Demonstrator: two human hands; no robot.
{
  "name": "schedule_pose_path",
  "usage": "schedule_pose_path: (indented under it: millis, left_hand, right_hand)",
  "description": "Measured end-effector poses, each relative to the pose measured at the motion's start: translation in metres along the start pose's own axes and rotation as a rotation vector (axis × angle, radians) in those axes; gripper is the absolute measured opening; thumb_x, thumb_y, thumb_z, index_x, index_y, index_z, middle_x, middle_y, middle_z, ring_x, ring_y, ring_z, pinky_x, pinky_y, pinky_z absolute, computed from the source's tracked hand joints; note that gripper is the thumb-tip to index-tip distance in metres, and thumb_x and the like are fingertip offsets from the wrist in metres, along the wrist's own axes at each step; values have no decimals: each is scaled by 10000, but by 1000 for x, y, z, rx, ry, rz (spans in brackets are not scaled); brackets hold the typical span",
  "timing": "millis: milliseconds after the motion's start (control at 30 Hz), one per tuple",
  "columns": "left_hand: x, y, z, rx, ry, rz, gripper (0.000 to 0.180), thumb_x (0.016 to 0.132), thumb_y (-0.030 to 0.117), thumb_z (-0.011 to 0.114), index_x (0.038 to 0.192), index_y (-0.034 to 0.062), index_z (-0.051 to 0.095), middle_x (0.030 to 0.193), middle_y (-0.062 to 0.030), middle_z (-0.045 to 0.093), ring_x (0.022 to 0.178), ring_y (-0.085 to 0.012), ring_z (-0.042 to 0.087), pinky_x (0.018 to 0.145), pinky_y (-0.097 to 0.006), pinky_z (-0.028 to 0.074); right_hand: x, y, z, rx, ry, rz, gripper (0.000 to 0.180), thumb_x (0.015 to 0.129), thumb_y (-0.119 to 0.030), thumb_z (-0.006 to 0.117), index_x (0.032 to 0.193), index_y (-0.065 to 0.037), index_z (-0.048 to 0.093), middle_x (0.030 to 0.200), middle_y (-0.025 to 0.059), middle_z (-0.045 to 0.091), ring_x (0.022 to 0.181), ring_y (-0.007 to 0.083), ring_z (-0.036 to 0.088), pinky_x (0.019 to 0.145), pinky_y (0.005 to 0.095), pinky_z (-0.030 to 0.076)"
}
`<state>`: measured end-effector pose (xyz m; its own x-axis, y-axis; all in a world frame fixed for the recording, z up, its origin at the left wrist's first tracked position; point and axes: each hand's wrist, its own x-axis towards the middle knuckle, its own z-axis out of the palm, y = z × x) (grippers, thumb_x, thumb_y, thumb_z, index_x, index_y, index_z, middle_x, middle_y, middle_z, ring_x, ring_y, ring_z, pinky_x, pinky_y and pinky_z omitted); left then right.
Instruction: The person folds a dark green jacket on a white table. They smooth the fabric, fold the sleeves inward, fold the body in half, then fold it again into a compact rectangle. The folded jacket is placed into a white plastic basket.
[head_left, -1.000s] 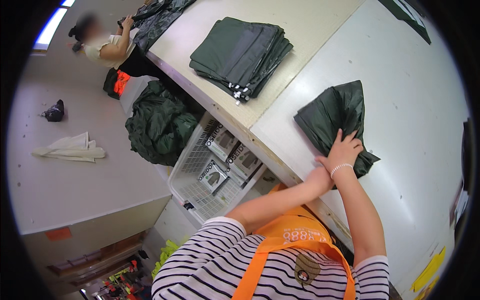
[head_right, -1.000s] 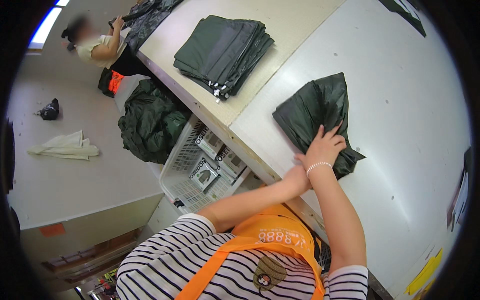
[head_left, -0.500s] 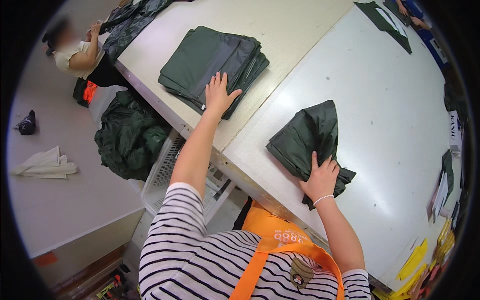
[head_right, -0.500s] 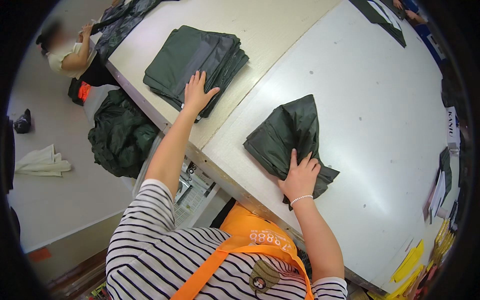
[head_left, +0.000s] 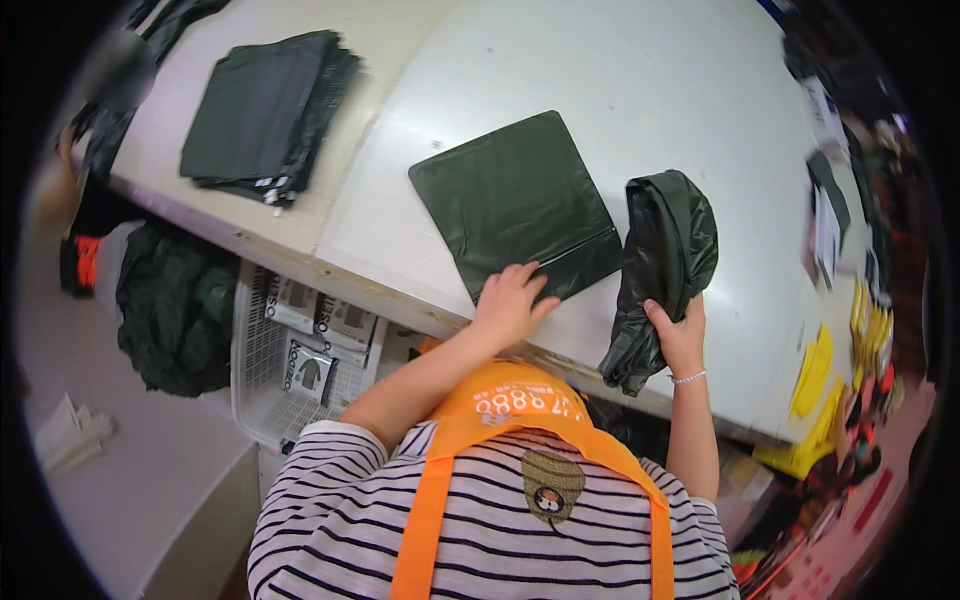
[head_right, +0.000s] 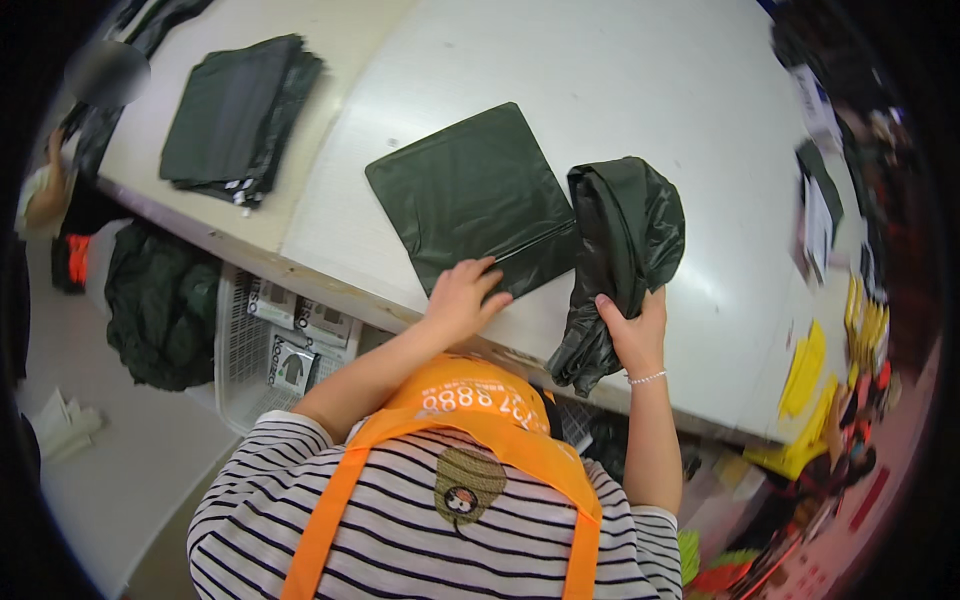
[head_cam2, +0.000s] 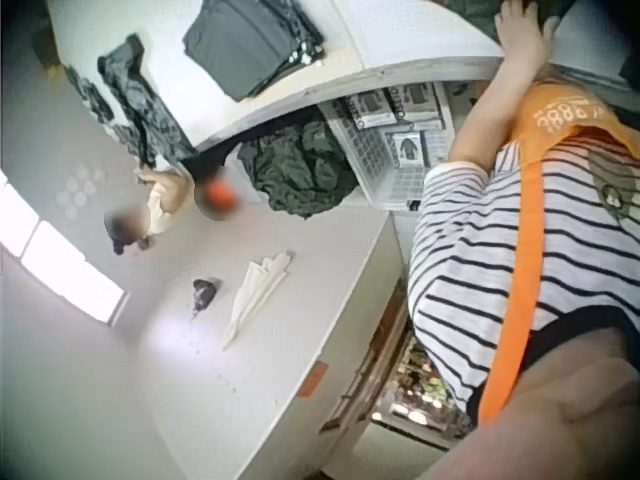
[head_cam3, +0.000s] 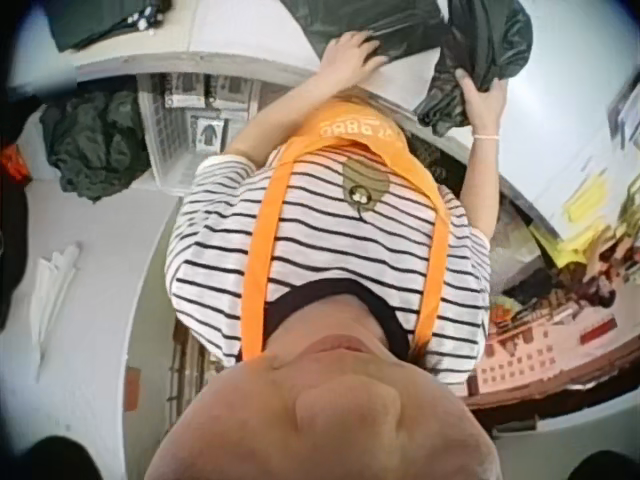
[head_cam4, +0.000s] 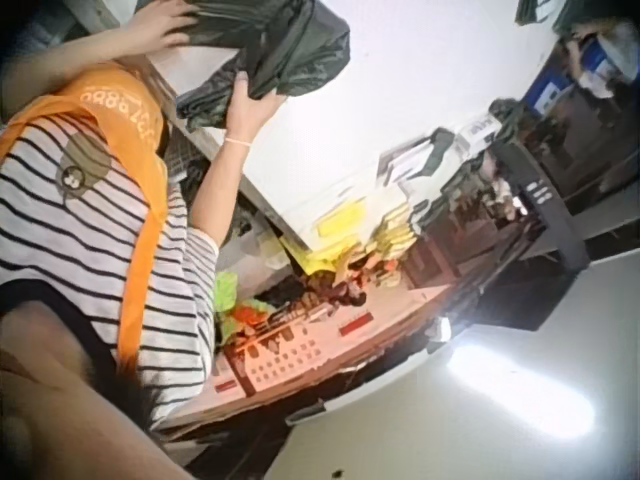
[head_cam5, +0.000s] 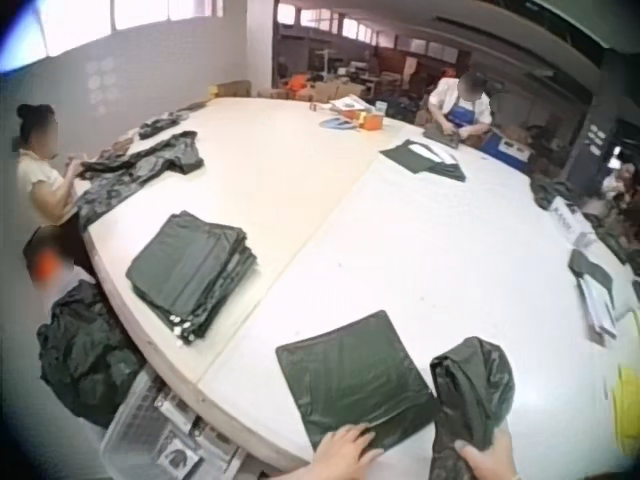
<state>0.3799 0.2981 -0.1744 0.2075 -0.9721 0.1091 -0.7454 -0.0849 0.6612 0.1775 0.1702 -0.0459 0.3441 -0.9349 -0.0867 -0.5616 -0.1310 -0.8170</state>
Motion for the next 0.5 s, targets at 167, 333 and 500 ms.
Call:
schedule_pose_path:
  millis: [167,333,500]
  left_hand:
    - [40,-11,27,-10,14,225,272,759,211,703,1001,109,634,961,-56,560,897,-258,534,746,-374,426]
    - [47,-22,42,-24,9,338,101,774,176,678,838,113,631,843,-20,554,825,-234,543,701,-356,418]
    - [54,-18,36,-30,-84,319,118,760,101,673,840,85,587,864,-54,562,843,-270,543,729,-383,435]
  right_hand:
    - [-66,34,-37,-94,20,72,388,712,-160,733,1032,40,642,1160,201,551,1080,352,530,938,365,409]
    - [-104,41,-44,-163,-58,37,460,693,-166,736,1083,49,616,1182,204,542,1107,357,519,946,365,413]
    - [-119,24,-46,-275,-202,9,549,642,-188,757,1111,54,604,1220,215,517,1145,367,508,977,372,403]
